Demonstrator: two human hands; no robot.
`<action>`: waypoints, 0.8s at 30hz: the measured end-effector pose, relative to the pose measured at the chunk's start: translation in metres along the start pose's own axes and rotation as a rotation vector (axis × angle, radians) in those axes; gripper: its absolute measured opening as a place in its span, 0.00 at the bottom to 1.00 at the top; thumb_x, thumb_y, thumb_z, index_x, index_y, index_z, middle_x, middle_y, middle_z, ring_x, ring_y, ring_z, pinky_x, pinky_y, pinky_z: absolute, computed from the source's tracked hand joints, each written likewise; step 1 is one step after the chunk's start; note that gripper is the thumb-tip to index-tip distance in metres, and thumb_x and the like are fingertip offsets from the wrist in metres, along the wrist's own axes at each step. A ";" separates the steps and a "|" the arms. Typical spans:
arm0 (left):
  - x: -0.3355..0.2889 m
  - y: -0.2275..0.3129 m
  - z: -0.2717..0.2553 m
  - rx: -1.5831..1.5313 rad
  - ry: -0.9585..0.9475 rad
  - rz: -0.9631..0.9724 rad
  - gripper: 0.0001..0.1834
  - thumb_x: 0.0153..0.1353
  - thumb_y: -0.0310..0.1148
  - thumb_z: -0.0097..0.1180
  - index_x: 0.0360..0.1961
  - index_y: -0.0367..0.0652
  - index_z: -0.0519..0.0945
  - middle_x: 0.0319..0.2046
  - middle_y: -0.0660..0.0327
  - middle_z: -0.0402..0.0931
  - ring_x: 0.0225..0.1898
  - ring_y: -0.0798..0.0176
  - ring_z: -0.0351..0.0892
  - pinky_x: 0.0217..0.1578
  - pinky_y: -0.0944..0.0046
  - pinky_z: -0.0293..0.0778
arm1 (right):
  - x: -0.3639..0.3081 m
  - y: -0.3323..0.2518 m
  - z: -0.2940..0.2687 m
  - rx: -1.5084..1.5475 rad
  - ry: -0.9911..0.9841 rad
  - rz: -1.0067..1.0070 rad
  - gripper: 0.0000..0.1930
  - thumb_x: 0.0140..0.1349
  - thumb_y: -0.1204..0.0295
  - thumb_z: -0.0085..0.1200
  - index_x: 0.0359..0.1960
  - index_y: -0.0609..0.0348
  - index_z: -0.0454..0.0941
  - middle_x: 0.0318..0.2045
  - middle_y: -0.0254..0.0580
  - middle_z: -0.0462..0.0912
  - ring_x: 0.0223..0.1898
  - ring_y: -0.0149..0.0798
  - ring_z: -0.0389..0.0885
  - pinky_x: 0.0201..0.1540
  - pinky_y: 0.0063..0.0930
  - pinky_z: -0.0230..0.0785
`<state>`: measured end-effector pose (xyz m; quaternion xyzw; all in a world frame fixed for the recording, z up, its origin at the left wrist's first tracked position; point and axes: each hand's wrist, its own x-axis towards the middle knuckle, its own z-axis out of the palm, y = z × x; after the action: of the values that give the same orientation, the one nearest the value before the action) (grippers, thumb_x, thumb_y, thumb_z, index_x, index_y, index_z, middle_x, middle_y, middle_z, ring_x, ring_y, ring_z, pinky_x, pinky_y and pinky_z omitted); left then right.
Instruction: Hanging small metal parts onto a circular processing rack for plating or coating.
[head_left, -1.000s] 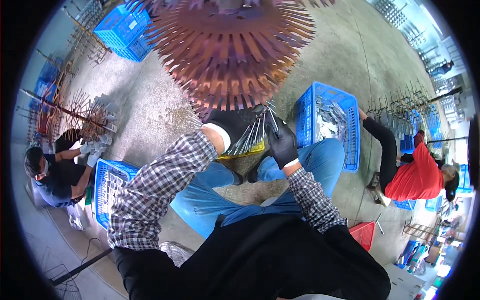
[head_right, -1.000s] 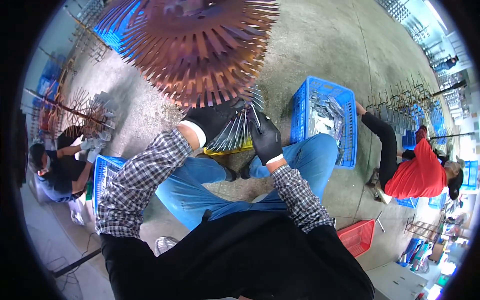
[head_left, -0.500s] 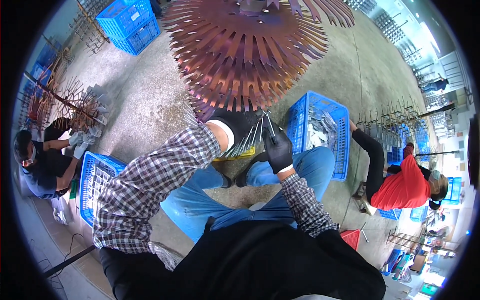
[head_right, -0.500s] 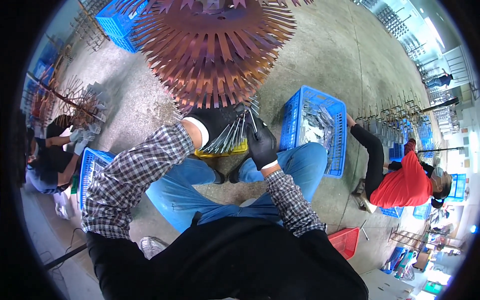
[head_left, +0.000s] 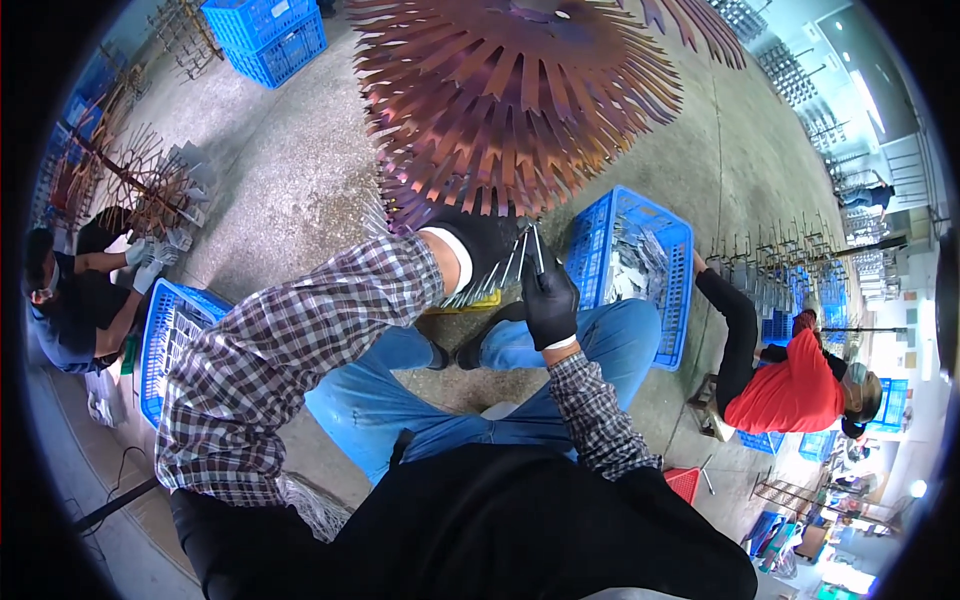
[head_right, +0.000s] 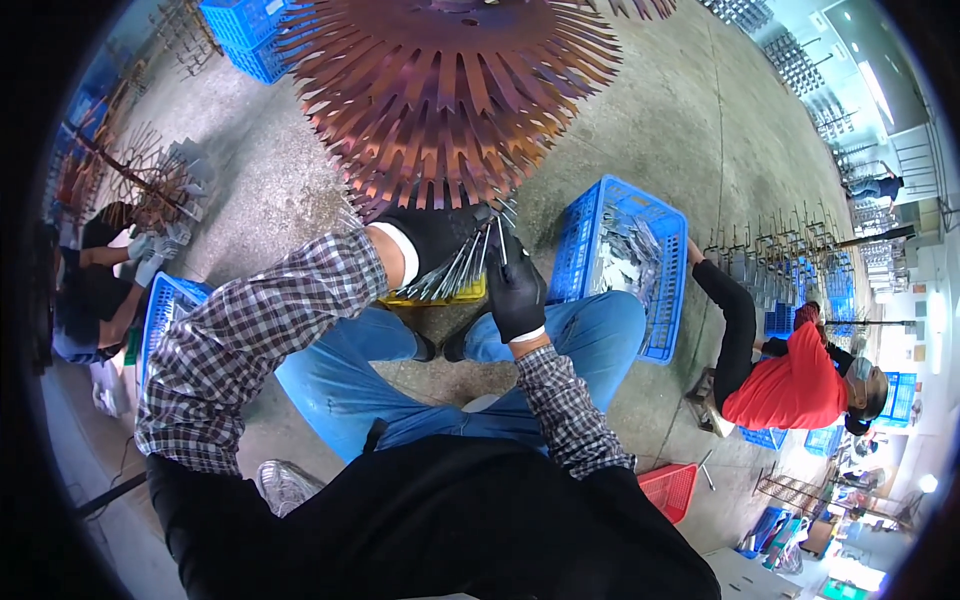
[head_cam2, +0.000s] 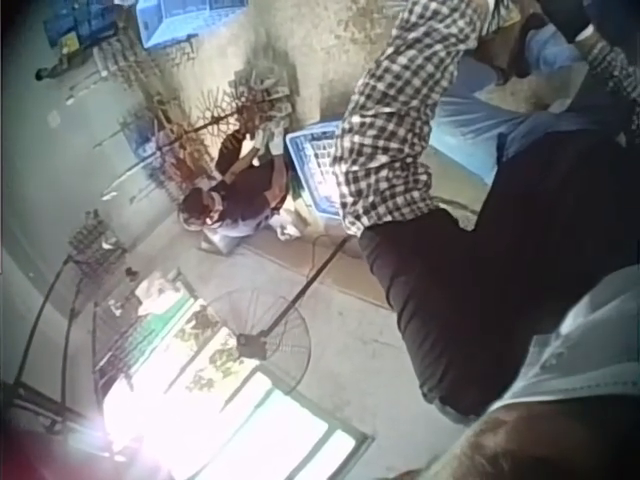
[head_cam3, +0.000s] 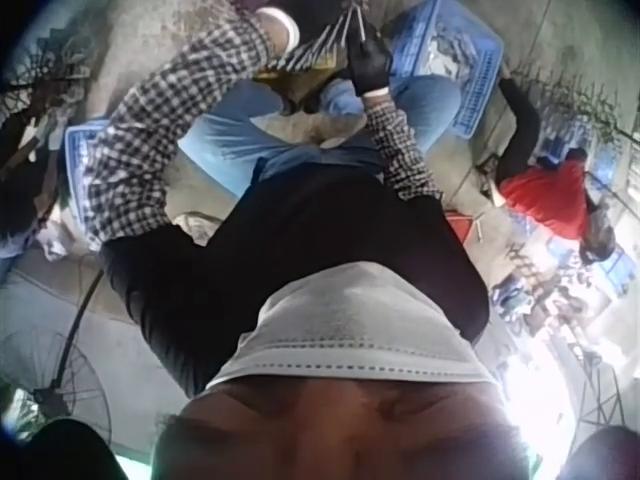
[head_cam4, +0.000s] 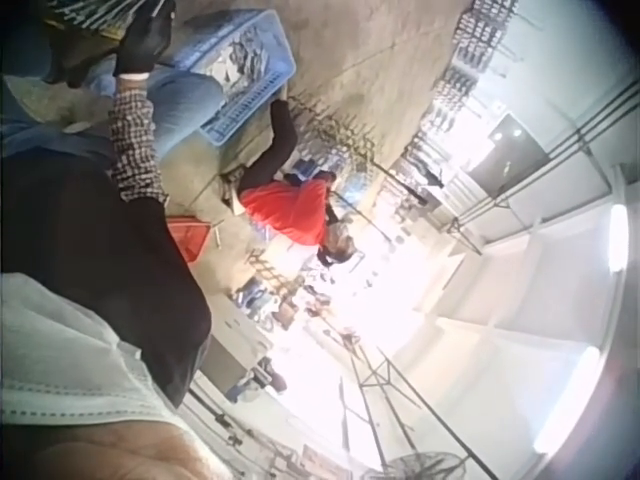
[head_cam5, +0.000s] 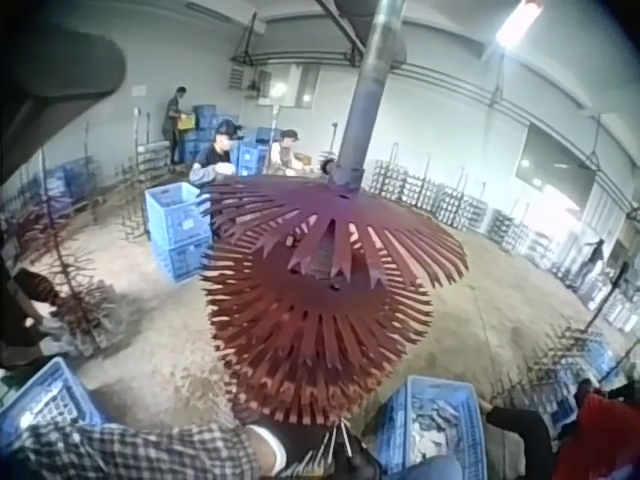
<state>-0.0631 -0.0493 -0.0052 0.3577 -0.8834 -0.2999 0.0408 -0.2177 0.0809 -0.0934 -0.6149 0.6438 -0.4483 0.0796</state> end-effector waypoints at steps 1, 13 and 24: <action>-0.003 0.004 -0.008 0.012 -0.022 -0.004 0.23 0.78 0.49 0.40 0.60 0.50 0.80 0.59 0.58 0.83 0.52 0.52 0.83 0.55 0.55 0.72 | 0.002 -0.001 0.000 -0.021 -0.020 -0.024 0.24 0.66 0.78 0.59 0.65 0.56 0.79 0.56 0.46 0.87 0.49 0.44 0.88 0.50 0.30 0.78; -0.026 -0.015 0.007 0.769 0.349 0.345 0.20 0.76 0.42 0.45 0.63 0.55 0.81 0.62 0.54 0.80 0.55 0.53 0.83 0.52 0.57 0.77 | 0.001 0.011 -0.028 -0.116 -0.249 -0.032 0.33 0.67 0.70 0.58 0.75 0.56 0.66 0.55 0.51 0.85 0.49 0.51 0.86 0.50 0.39 0.77; -0.047 -0.013 -0.028 0.435 0.105 0.298 0.28 0.68 0.28 0.50 0.69 0.38 0.75 0.67 0.52 0.75 0.66 0.48 0.74 0.66 0.53 0.69 | 0.005 0.137 -0.127 0.084 0.101 0.017 0.24 0.72 0.72 0.55 0.69 0.57 0.72 0.56 0.49 0.84 0.59 0.50 0.80 0.61 0.36 0.71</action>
<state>-0.0130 -0.0398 0.0173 0.2389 -0.9667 -0.0749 0.0524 -0.4007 0.1161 -0.1099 -0.5822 0.6329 -0.5046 0.0767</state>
